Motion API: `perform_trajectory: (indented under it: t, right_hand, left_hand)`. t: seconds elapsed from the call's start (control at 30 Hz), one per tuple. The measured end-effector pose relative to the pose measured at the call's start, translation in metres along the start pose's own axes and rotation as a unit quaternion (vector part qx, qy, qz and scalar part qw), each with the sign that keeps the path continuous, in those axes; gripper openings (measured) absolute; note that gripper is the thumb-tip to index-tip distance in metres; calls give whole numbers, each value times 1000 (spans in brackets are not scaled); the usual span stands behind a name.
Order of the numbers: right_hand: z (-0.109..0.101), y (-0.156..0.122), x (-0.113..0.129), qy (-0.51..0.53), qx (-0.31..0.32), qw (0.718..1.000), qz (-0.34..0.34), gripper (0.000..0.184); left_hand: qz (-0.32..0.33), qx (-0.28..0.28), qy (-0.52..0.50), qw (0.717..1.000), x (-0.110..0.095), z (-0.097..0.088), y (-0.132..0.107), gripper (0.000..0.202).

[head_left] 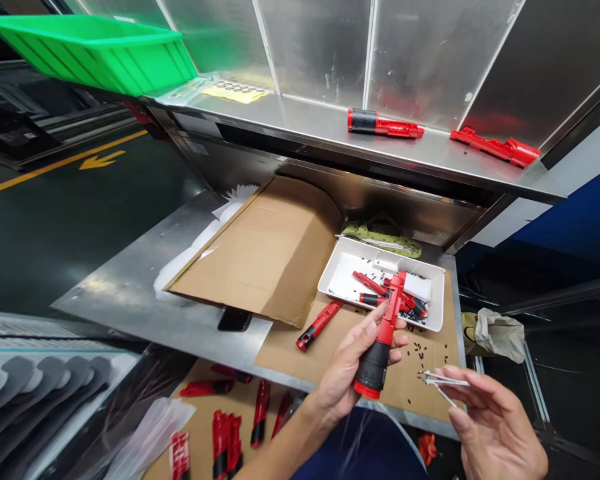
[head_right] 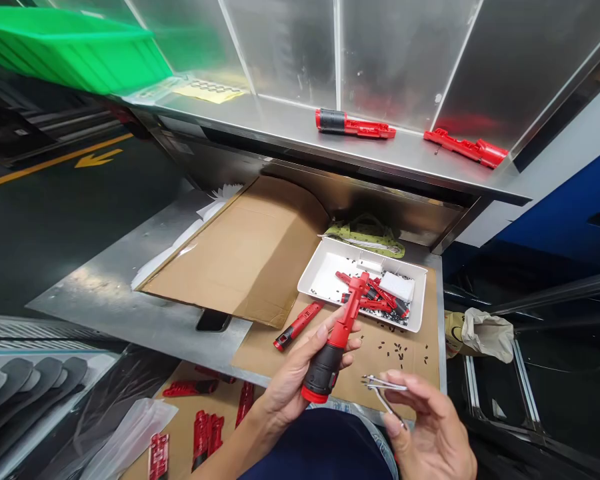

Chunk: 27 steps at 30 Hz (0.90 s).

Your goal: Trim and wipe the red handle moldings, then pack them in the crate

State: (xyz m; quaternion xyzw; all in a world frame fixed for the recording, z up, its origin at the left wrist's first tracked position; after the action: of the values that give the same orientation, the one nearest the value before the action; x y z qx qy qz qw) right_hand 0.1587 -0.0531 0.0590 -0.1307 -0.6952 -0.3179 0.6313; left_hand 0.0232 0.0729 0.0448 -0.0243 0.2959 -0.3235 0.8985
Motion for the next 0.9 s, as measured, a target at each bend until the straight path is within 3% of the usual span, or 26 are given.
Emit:
perform_trajectory:
  t: [0.1, 0.2, 0.47, 0.6, 0.9]
  right_hand:
    - [17, -8, 8, -29, 23, 997, -65, 37]
    - [25, -10, 9, -56, 48, 994, -77, 38]
    - [28, -12, 8, -95, 13, 990, -100, 35]
    - [29, -10, 12, -97, 43, 983, -152, 36]
    - [31, -10, 19, -105, 47, 981, -154, 34]
  left_hand:
    - [16, -6, 16, 1000, 3, 0, 0, 49]
    - [12, -22, 5, 1000, 4, -1, -3, 55]
    - [-14, -6, -25, 1000, 2, 6, -7, 52]
    - [4, -10, -4, 1000, 1, 11, -10, 51]
    - [-18, -25, 16, 999, 1, 15, -14, 57]
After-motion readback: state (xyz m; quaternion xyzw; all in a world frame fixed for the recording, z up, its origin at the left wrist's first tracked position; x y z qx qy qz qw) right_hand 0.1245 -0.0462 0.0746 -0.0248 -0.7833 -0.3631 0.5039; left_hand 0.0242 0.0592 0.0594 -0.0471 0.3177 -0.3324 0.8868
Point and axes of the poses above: each hand's wrist, its own y-axis towards the middle knuckle, its own z-axis out of the palm, x = y × z, the point moved 4 cm from there along y, towards the middle knuckle, and after that the axes turned 9 degrees about z, right-handed, at the moved point
